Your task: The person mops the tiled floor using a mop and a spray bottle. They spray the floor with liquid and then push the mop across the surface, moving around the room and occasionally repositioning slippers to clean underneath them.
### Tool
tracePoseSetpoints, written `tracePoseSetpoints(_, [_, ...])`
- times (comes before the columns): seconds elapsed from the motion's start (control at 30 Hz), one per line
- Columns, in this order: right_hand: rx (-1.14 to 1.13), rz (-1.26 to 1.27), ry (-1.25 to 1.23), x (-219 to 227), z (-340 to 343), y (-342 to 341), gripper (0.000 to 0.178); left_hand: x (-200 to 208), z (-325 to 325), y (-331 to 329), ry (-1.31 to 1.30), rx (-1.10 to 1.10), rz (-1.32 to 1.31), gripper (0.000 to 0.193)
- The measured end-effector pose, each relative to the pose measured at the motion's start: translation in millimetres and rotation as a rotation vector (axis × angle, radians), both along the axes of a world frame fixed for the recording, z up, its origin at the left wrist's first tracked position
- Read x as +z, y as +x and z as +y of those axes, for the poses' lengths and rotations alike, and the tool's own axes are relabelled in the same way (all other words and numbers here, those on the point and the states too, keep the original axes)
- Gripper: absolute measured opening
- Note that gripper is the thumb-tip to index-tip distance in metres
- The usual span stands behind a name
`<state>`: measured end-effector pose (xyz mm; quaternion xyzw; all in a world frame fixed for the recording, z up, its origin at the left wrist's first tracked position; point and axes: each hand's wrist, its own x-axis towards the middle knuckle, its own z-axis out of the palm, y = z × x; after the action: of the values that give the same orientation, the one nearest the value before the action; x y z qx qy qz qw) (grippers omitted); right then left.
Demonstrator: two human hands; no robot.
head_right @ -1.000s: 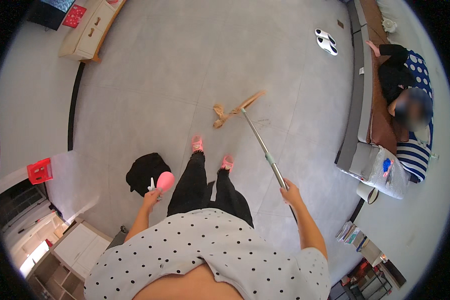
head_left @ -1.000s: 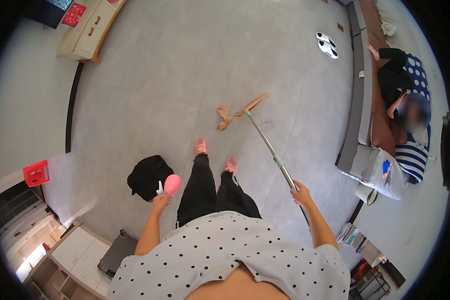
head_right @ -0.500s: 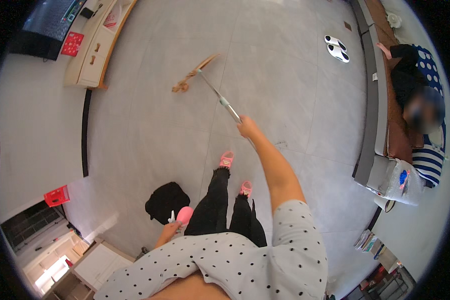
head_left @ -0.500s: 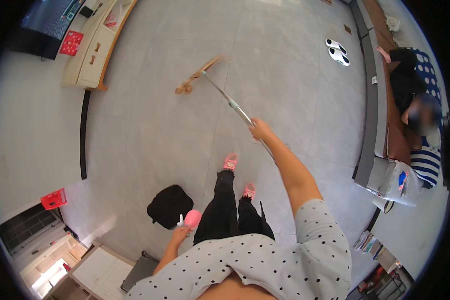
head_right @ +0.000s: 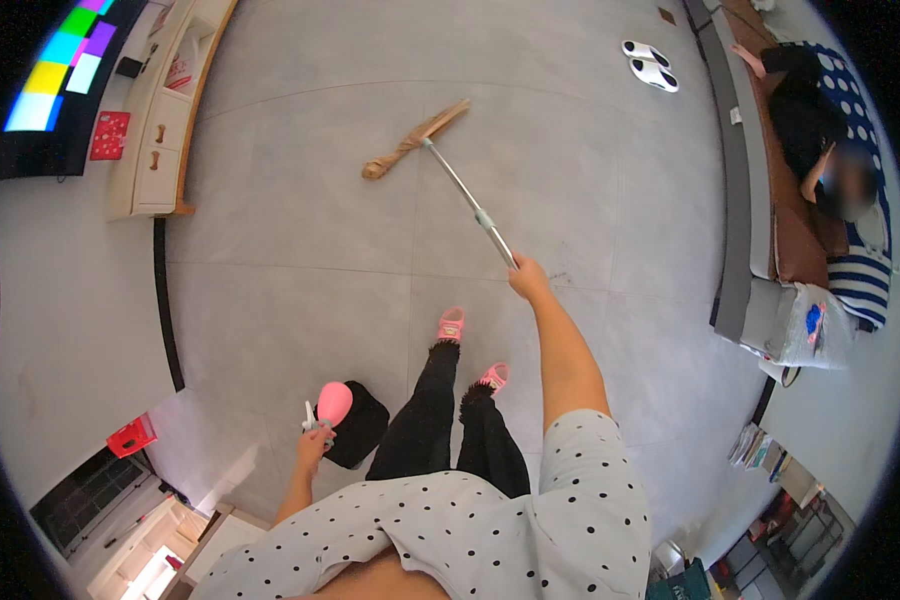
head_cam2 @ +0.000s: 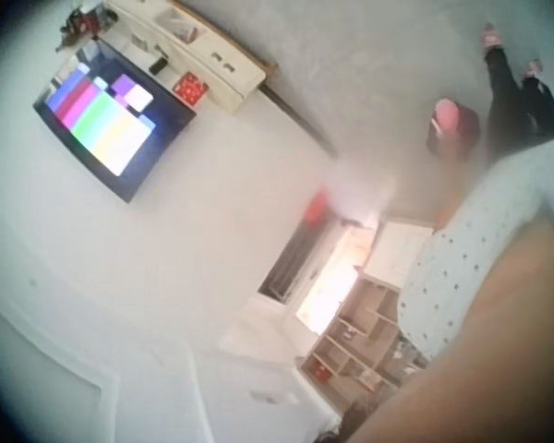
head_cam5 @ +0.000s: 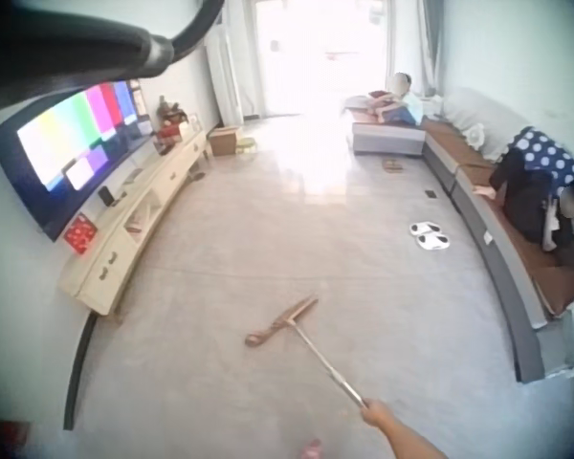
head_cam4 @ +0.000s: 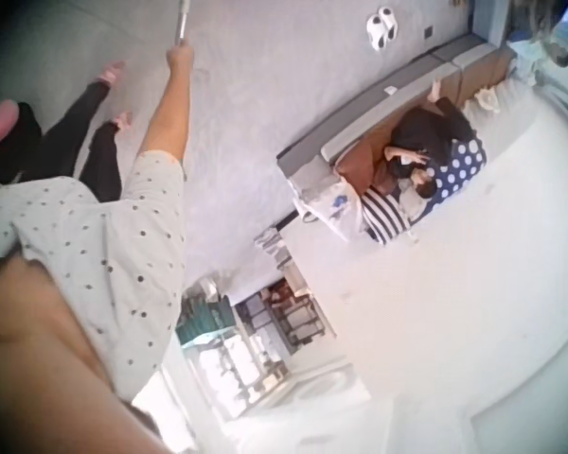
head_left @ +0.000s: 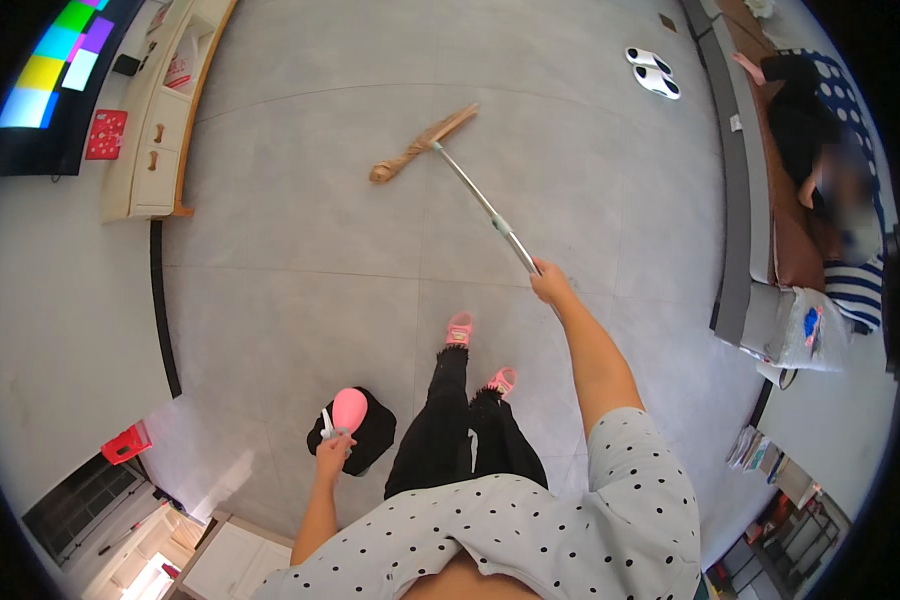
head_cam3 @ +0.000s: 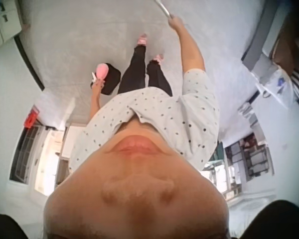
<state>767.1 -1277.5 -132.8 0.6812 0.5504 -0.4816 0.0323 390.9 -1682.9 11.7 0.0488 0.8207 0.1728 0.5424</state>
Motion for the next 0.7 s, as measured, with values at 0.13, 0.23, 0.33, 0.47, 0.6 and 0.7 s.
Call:
tracePoseSetpoints(0.13, [-0.191, 0.009, -0.073, 27, -72, 82, 0.044, -5, 22, 13, 0.026, -0.137, 0.010, 0.027])
tracePoseSetpoints(0.23, [-0.311, 0.029, -0.121, 59, -140, 135, 0.045, -5, 32, 33, 0.071, -0.176, -0.020, 0.028])
tracePoseSetpoints(0.33, [-0.403, 0.007, -0.130, 81, -223, 181, 0.045, 1, 34, 53, 0.009, -0.264, -0.088, 0.029])
tracePoseSetpoints(0.47, [-0.500, 0.028, -0.151, 99, -350, 238, 0.046, 11, 34, 86, -0.028, -0.426, -0.100, 0.031])
tracePoseSetpoints(0.6, [-0.491, -0.033, -0.080, 95, -482, 293, 0.047, 13, 19, 105, -0.021, -0.552, -0.115, 0.034])
tracePoseSetpoints(0.7, [-0.574, -0.068, -0.197, 138, -539, 310, 0.046, 14, 10, 119, -0.020, -0.602, -0.094, 0.033])
